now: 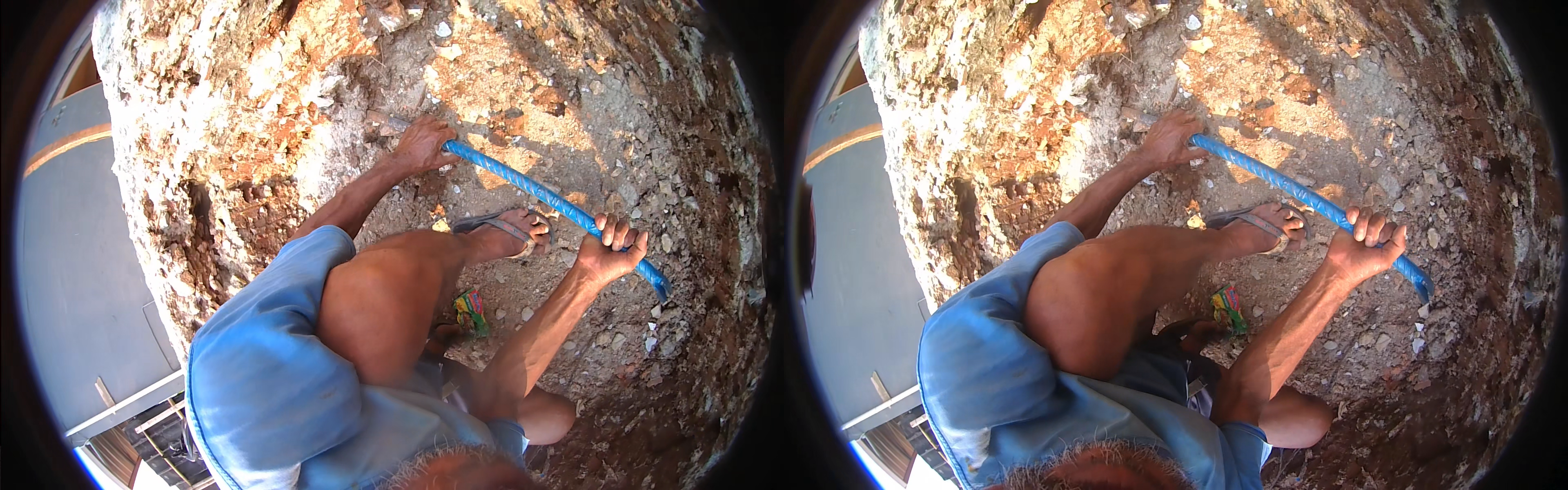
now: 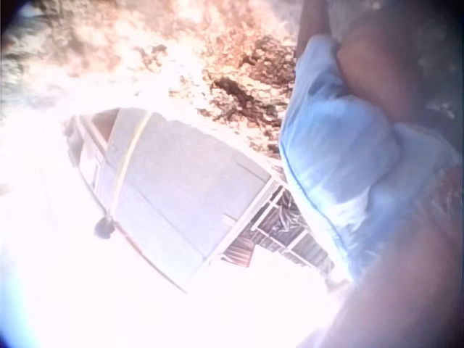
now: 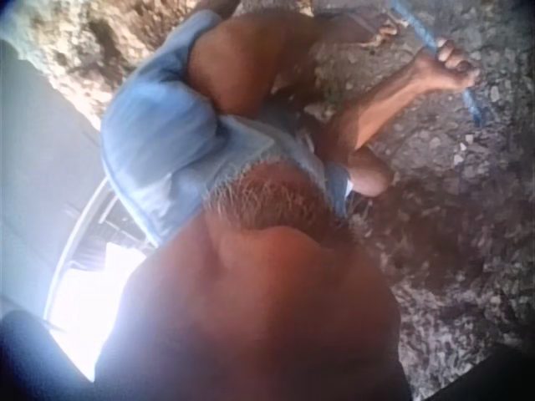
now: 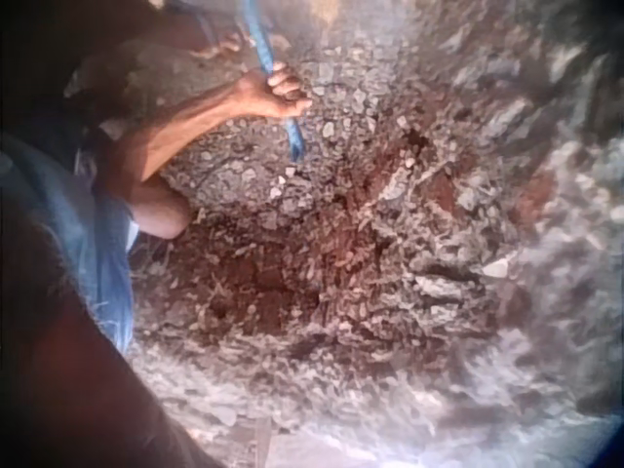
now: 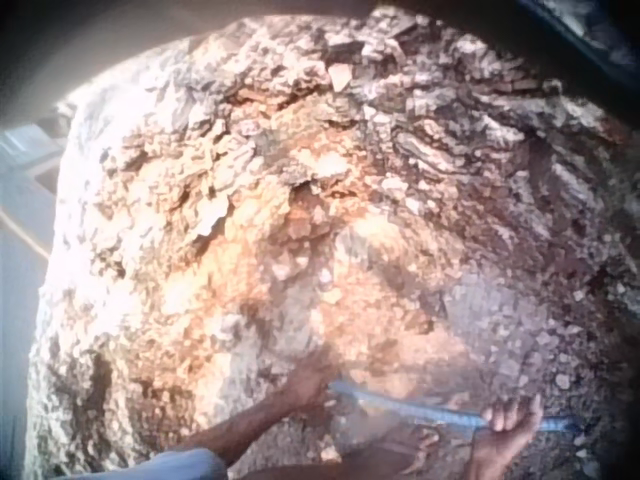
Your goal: The person uses a pry bar to loosen dirt and rocks in a square-shaped hole and then uses their hands to pull out large pieces of debris.
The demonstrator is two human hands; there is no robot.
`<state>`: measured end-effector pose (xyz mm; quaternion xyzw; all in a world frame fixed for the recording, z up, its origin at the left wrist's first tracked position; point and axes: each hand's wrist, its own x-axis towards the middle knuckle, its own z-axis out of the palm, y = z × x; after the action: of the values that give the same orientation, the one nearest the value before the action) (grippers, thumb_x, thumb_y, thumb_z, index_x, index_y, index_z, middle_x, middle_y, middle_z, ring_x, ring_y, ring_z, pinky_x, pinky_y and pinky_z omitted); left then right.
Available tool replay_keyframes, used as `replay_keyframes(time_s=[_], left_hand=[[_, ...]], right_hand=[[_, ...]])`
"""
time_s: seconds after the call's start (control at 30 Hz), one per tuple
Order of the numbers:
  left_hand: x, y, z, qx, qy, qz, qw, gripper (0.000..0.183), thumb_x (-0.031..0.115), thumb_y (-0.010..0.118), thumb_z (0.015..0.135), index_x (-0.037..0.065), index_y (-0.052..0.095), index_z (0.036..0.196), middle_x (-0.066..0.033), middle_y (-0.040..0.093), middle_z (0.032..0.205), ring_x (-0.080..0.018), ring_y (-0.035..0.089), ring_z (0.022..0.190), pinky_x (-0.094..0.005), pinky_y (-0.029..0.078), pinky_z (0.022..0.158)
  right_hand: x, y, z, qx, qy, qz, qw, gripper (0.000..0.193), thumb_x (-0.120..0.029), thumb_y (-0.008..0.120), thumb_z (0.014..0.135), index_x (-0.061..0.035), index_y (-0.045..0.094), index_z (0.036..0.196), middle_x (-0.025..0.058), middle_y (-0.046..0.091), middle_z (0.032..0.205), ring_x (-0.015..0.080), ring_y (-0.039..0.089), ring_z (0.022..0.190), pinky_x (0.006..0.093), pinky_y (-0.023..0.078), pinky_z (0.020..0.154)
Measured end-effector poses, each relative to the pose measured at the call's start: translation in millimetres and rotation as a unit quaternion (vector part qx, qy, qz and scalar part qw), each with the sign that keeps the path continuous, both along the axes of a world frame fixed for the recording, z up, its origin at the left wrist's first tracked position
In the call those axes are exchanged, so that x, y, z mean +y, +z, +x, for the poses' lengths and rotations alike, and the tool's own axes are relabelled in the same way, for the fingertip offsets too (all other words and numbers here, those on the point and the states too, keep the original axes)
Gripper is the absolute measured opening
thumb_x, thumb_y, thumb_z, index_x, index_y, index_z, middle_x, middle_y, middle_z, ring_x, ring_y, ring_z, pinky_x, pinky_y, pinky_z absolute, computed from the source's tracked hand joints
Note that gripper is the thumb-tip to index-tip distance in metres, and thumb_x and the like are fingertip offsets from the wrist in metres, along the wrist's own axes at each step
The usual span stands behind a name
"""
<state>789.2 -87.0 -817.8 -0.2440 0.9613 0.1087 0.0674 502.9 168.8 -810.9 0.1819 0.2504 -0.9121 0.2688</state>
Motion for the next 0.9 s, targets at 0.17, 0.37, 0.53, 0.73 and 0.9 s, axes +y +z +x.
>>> replay_keyframes(time_s=[0.17, 0.37, 0.53, 0.73, 0.9], left_hand=[[59, 49, -13, 0.0, 0.044, 0.026, 0.999, 0.039, 0.036, 0.077, 0.075, 0.011, 0.066, 0.103, -0.0099, 0.063, 0.094, -0.0319, 0.063, 0.091, -0.0464, 0.051, 0.077], [41, 61, -108, 0.112, -0.035, 0.077, 0.99, 0.027, 0.032, 0.077, 0.076, 0.012, 0.062, 0.087, -0.0078, 0.067, 0.075, -0.031, 0.067, 0.068, -0.0459, 0.05, 0.058], [-24, 9, -24, 0.097, 0.056, 0.061, 0.992, 0.023, 0.027, 0.075, 0.077, 0.011, 0.059, 0.077, -0.0082, 0.063, 0.068, -0.0297, 0.064, 0.063, -0.0436, 0.048, 0.055], [57, 41, -30, 0.056, 0.032, 0.078, 0.995, 0.022, 0.027, 0.074, 0.074, 0.011, 0.061, 0.08, -0.0079, 0.066, 0.071, -0.0325, 0.066, 0.067, -0.047, 0.05, 0.058], [41, 39, -76, 0.148, -0.02, 0.055, 0.987, 0.025, 0.026, 0.075, 0.072, 0.008, 0.06, 0.083, -0.0077, 0.062, 0.067, -0.0321, 0.064, 0.065, -0.0452, 0.049, 0.057]], right_hand=[[50, 38, -36, 0.095, 0.076, -0.184, 0.975, 0.045, -0.03, 0.053, 0.099, -0.018, 0.037, 0.059, -0.0021, 0.036, 0.049, 0.0111, 0.034, 0.041, 0.0334, 0.033, 0.049], [81, 99, -88, 0.175, -0.033, -0.13, 0.975, 0.043, -0.023, 0.06, 0.089, -0.0179, 0.034, 0.054, -0.0023, 0.036, 0.046, 0.0116, 0.034, 0.042, 0.0314, 0.036, 0.05], [-52, 57, -13, 0.112, -0.002, -0.027, 0.993, 0.045, -0.028, 0.058, 0.094, -0.0203, 0.033, 0.057, -0.0046, 0.029, 0.046, 0.0101, 0.03, 0.038, 0.0321, 0.033, 0.042], [29, 50, -59, 0.112, 0.049, -0.101, 0.987, 0.046, -0.03, 0.048, 0.101, -0.0185, 0.033, 0.059, -0.0022, 0.035, 0.049, 0.01, 0.034, 0.039, 0.0331, 0.034, 0.046], [70, 82, -84, 0.218, 0.045, -0.129, 0.966, 0.045, -0.027, 0.053, 0.096, -0.0198, 0.034, 0.056, -0.0025, 0.033, 0.047, 0.0108, 0.036, 0.04, 0.0325, 0.036, 0.05]])
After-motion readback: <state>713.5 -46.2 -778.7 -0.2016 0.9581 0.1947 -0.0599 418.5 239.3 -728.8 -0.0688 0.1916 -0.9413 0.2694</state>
